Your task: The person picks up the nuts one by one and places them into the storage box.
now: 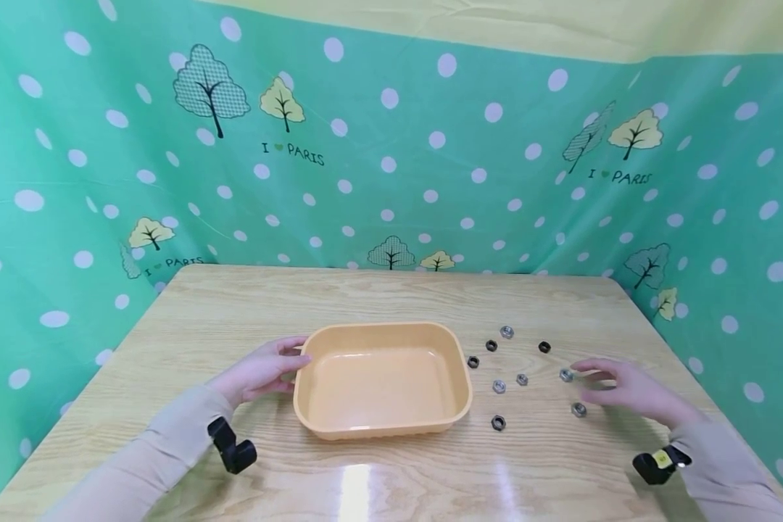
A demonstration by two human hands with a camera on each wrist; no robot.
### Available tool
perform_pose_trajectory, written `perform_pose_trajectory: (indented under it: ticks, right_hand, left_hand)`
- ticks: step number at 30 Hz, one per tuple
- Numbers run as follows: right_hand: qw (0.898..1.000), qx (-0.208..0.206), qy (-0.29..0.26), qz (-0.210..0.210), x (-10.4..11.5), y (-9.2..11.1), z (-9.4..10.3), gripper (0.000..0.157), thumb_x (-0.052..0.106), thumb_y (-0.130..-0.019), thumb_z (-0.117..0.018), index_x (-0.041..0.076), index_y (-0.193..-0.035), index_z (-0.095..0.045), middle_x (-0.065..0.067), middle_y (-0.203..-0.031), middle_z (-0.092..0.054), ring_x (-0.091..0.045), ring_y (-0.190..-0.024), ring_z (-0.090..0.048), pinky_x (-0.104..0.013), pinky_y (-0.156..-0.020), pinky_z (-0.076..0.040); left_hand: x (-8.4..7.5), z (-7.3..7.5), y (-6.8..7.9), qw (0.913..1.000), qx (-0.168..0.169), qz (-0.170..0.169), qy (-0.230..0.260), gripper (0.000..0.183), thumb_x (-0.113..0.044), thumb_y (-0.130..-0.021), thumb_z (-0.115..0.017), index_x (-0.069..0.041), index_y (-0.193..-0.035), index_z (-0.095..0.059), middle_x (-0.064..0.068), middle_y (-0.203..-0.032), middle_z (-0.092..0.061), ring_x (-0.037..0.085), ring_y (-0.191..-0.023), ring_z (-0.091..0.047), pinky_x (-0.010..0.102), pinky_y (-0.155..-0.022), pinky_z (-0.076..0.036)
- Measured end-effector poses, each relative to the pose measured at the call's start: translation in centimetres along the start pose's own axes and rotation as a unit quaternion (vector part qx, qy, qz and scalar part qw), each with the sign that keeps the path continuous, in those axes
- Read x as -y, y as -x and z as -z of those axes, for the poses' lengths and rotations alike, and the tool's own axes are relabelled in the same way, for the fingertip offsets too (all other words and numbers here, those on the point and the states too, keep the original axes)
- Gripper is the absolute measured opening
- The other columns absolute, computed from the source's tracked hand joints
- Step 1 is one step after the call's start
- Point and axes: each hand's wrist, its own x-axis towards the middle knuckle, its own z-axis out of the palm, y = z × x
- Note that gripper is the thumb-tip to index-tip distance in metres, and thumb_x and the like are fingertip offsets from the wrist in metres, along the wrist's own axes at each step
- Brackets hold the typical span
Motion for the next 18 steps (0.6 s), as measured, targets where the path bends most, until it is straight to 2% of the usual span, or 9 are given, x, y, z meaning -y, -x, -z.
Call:
perform_pose_trajectory:
  ticks: [2,7,10,13,18]
  right_hand:
    - [1.000,0.008,0.012,0.005,-0.2,0.2,-0.2,0.056,0.024,-0.081,-0.073,-0.005,-0.125,-0.054,-0.029,-0.126,-0.053,-0.043,-0.107,-0.056,-0.041,-0.081,-0.056]
    - [0.998,-0.006,0.058,0.030,-1.2,0.5,-0.6,0.052,0.029,-0.074,-0.079,0.004,-0.116,-0.062,-0.022,-0.121,-0.059,-0.024,-0.106,-0.058,-0.045,-0.087,-0.054]
    - [0.998,-0.016,0.054,0.033,-1.7,0.5,-0.9,0.045,0.029,-0.070,-0.081,0.010,-0.109,-0.066,-0.024,-0.123,-0.056,-0.034,-0.114,-0.052,-0.059,-0.096,-0.043]
    - [1.000,-0.009,0.020,0.022,-2.0,0.6,-1.2,0.042,0.025,-0.069,-0.082,0.011,-0.105,-0.066,-0.034,-0.129,-0.045,-0.058,-0.118,-0.035,-0.076,-0.092,-0.026]
    - [1.000,0.015,-0.018,0.002,-2.4,0.6,-1.4,0.037,0.018,-0.069,-0.081,0.012,-0.102,-0.065,-0.044,-0.135,-0.025,-0.069,-0.118,-0.018,-0.083,-0.086,-0.016]
  left_hand:
    - [0.0,0.0,0.0,1.0000,0.000,-0.001,0.002,0.058,-0.011,-0.097,-0.049,0.003,-0.146,-0.022,0.030,-0.140,-0.036,0.023,-0.108,-0.057,0.047,-0.089,-0.055]
    - [-0.2,-0.1,0.1,1.0000,-0.002,-0.003,-0.001,0.057,-0.011,-0.097,-0.049,0.004,-0.146,-0.024,0.030,-0.140,-0.038,0.023,-0.108,-0.058,0.046,-0.089,-0.055]
    - [-0.4,-0.1,0.2,1.0000,-0.004,-0.003,-0.001,0.058,-0.011,-0.097,-0.050,0.004,-0.146,-0.024,0.030,-0.140,-0.038,0.022,-0.107,-0.058,0.046,-0.089,-0.055]
    - [-0.3,-0.1,0.2,1.0000,-0.004,0.000,0.007,0.059,-0.012,-0.097,-0.050,0.004,-0.146,-0.023,0.031,-0.140,-0.038,0.021,-0.107,-0.059,0.046,-0.089,-0.055]
    - [0.0,-0.1,0.4,0.9997,-0.003,0.004,0.022,0.062,-0.014,-0.097,-0.051,0.005,-0.147,-0.020,0.030,-0.143,-0.035,0.020,-0.107,-0.058,0.046,-0.090,-0.054]
